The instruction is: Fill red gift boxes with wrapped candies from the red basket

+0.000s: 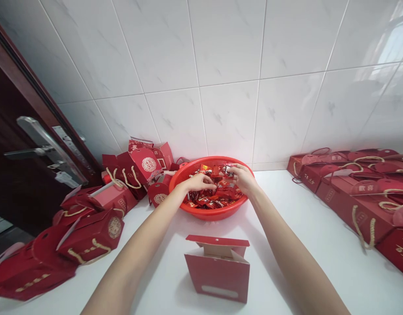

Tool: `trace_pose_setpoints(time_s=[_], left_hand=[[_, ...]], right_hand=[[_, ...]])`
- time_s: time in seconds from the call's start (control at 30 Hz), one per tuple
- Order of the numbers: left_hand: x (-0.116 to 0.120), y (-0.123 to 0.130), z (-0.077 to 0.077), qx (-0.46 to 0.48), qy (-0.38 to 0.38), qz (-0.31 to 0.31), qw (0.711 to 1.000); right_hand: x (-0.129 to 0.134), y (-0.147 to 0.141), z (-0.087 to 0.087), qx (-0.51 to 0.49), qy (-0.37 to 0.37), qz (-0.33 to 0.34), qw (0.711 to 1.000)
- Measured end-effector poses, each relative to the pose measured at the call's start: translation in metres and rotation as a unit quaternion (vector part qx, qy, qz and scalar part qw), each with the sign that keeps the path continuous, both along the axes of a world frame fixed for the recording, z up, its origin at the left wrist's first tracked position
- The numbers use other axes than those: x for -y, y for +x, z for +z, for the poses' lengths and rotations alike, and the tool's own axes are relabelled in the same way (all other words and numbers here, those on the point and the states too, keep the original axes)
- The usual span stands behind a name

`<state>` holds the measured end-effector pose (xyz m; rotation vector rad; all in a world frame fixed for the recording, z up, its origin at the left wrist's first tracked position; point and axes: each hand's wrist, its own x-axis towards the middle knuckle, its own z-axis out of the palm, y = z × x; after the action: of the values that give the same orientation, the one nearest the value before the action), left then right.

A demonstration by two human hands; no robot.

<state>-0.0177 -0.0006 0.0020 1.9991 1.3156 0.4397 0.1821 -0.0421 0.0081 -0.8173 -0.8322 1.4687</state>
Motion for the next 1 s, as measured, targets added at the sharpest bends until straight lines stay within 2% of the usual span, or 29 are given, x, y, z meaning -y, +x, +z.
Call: trace_pose_setpoints(time_s=[0.07, 0.17, 0.53, 0.67, 0.9, 1.0], left_hand=[[0.002, 0.0, 0.001, -0.048, -0.003, -0.029, 0.998], [0.0, -0.002, 0.0, -0.057, 0.0, -0.032, 0.998], [-0.007, -0.003, -0.001, 0.109, 0.049, -0.003, 0.993], [-0.01, -0.004, -0.002, 0.139, 0.075, -0.003, 0.987], [-0.014, -0.003, -0.003, 0.171, 0.072, -0.034, 0.982], [-0.013, -0.002, -0.001, 0.163, 0.074, -0.028, 0.984]], right_hand=[[0.0, 0.0, 0.0, -0.001, -0.002, -0.004, 1.0], [0.001, -0.001, 0.001, -0.002, -0.005, -0.005, 1.0], [-0.006, 0.001, -0.007, 0.013, 0.012, 0.011, 1.0], [-0.006, 0.001, -0.006, 0.017, 0.006, 0.01, 1.0], [-0.004, 0.0, -0.004, 0.021, 0.001, 0.003, 1.0], [-0.004, -0.001, -0.004, 0.016, 0.001, 0.002, 1.0]])
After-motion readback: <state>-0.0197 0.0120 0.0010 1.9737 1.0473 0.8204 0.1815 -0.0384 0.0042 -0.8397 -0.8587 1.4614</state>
